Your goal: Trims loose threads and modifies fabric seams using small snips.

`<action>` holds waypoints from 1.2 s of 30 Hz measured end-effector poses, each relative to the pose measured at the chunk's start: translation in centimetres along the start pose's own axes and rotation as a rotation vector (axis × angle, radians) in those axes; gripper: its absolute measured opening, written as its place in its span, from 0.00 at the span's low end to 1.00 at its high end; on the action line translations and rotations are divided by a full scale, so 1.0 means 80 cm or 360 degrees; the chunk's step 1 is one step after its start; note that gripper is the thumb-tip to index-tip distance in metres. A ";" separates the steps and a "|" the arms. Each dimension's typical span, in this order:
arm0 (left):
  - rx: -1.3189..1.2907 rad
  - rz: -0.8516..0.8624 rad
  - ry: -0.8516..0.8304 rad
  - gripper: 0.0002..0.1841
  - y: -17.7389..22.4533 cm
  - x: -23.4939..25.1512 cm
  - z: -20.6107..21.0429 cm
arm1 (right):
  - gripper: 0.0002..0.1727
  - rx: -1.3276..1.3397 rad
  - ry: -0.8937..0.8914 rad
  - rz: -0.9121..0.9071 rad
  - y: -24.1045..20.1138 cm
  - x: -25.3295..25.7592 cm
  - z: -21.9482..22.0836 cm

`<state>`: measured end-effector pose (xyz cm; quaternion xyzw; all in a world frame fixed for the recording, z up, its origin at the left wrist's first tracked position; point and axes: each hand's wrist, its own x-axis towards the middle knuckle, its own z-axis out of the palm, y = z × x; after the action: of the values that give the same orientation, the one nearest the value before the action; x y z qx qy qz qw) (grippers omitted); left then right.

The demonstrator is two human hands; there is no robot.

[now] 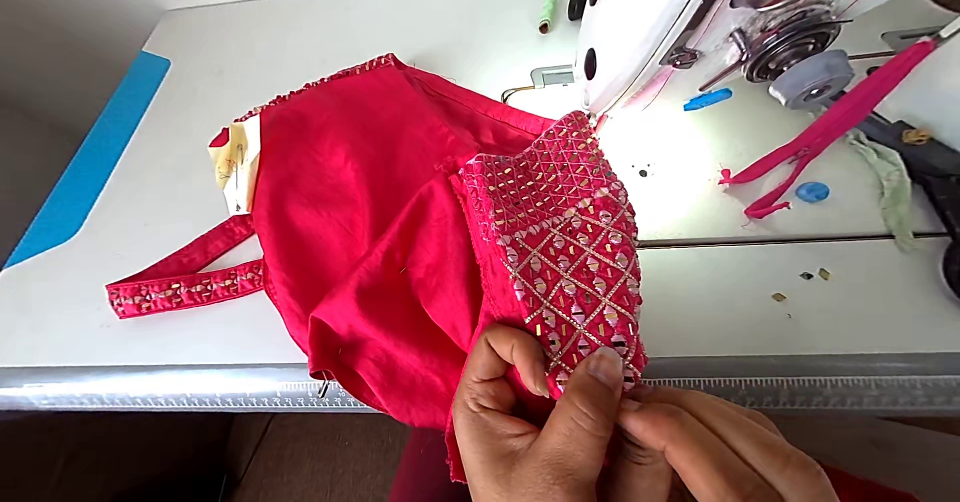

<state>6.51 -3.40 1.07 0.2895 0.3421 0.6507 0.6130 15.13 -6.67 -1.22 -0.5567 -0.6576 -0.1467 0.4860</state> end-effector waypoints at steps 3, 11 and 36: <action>-0.0006 -0.0074 0.0042 0.13 0.003 -0.001 0.003 | 0.05 0.0018 -0.0024 -0.0048 0.005 -0.002 0.001; -0.0069 -0.0245 0.0080 0.12 0.008 -0.001 0.003 | 0.04 0.0048 -0.0014 -0.0172 0.013 -0.002 0.005; 0.0759 0.0400 -0.0647 0.25 0.021 0.009 -0.038 | 0.05 0.0877 -0.0271 0.0591 0.028 0.024 -0.042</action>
<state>3.03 -2.96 0.54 0.5884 0.3172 0.5518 0.4987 18.86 -7.27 1.19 -0.5251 -0.5981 0.1744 0.5798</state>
